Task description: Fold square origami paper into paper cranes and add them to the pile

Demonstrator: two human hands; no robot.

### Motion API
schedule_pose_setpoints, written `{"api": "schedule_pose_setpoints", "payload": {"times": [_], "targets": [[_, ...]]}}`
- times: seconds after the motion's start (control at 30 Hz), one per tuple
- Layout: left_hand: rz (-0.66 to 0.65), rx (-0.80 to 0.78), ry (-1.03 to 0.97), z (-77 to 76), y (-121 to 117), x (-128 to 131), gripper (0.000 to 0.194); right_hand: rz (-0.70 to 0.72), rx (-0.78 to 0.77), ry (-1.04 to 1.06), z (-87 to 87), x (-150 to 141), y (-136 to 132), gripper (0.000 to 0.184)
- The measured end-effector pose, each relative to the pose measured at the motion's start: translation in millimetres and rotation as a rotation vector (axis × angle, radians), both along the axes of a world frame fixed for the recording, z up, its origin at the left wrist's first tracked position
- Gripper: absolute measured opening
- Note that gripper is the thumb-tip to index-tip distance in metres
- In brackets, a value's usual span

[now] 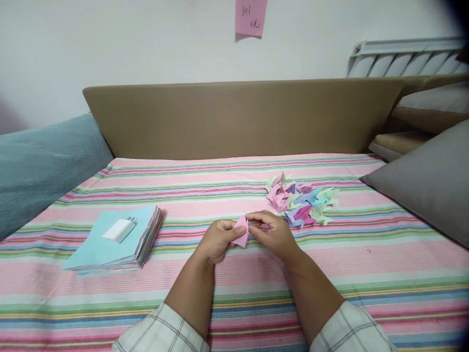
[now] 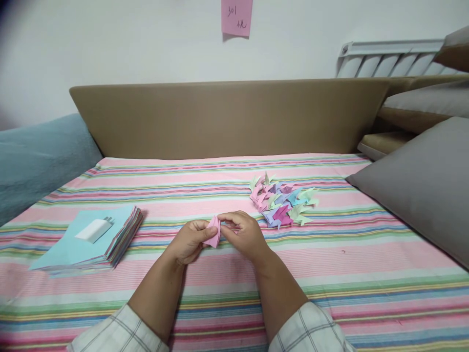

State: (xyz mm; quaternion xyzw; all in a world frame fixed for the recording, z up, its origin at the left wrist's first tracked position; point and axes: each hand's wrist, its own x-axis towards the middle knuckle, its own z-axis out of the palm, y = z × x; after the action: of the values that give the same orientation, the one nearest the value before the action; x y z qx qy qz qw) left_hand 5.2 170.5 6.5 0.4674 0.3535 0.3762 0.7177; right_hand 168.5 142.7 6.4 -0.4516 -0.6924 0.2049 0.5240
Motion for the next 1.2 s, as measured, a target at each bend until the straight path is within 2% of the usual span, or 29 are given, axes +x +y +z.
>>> {"api": "schedule_pose_setpoints", "payload": {"times": [0.3,0.43,0.6,0.97,1.2], "targets": [[0.007,0.059,0.073,6.1,-1.3,-0.7,0.033,-0.01,0.153,-0.111,3.6,1.3,0.2,0.005],[0.049,0.033,0.039,5.4,-1.8,1.4,0.031,-0.017,0.257,-0.15,4.8,0.6,0.7,0.007],[0.062,-0.014,0.001,3.7,-2.2,4.1,0.032,-0.054,0.304,-0.168,3.2,-1.7,0.7,0.007],[0.175,0.032,-0.022,2.2,-2.1,5.6,0.034,-0.025,0.184,-0.082,0.2,-6.2,0.0,0.014],[0.185,0.043,-0.04,2.8,-2.2,5.3,0.031,0.005,0.12,-0.008,0.5,-7.3,-0.4,0.014]]}}
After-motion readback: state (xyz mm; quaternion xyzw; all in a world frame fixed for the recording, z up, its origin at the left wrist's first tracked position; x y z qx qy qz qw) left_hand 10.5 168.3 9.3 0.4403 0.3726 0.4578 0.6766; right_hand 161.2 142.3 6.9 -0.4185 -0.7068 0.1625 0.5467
